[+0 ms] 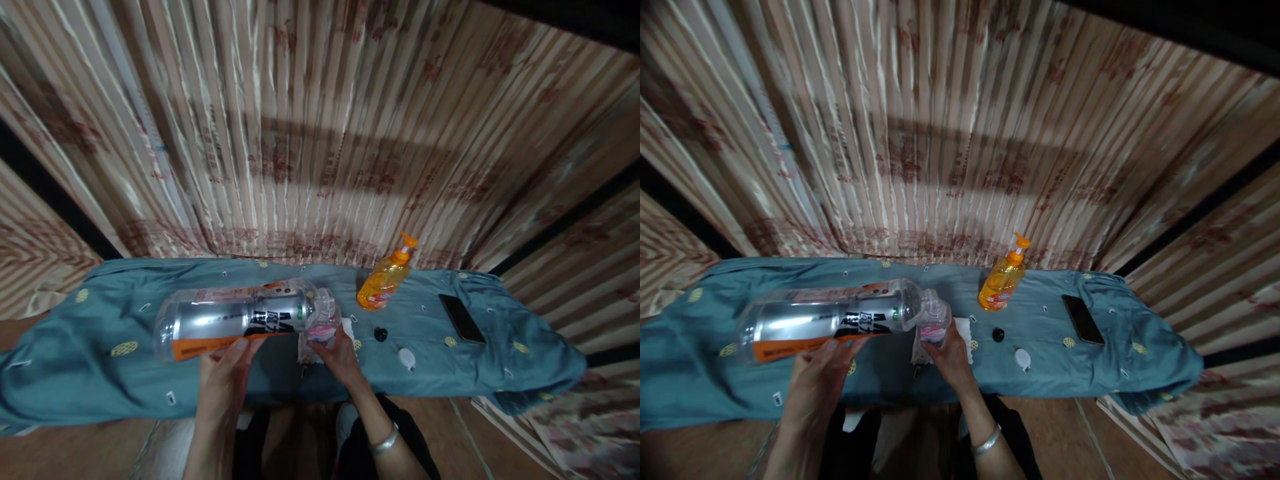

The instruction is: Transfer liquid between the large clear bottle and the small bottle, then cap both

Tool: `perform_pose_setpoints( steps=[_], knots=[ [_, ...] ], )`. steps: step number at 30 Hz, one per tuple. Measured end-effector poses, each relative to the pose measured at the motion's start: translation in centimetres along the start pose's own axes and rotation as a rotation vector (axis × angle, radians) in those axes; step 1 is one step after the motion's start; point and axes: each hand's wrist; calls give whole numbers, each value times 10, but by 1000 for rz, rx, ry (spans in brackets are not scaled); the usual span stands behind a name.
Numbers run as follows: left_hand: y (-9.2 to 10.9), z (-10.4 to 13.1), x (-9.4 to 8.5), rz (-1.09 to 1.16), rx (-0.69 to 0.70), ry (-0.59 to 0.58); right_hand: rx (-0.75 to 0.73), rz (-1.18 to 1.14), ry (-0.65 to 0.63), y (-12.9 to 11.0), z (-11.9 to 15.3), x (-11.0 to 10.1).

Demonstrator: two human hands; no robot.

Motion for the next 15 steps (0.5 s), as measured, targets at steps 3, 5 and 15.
perform_pose_setpoints(
  steps=[3, 5, 15],
  knots=[
    [0, -2, 2, 20, -39, -31, -11, 11, 22, -2, 0, 0],
    [1, -3, 4, 20, -42, -26, -8, 23, 32, -3, 0, -1],
    [-2, -7, 4, -23, -19, -33, 12, -5, 8, -7, 1, -2]
  ],
)
Point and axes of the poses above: each hand's wrist, its own z-axis away from the middle knuckle, its own x-axis out of the palm, y = z × x, and after that the axes turned 4 degrees about -y, right-handed
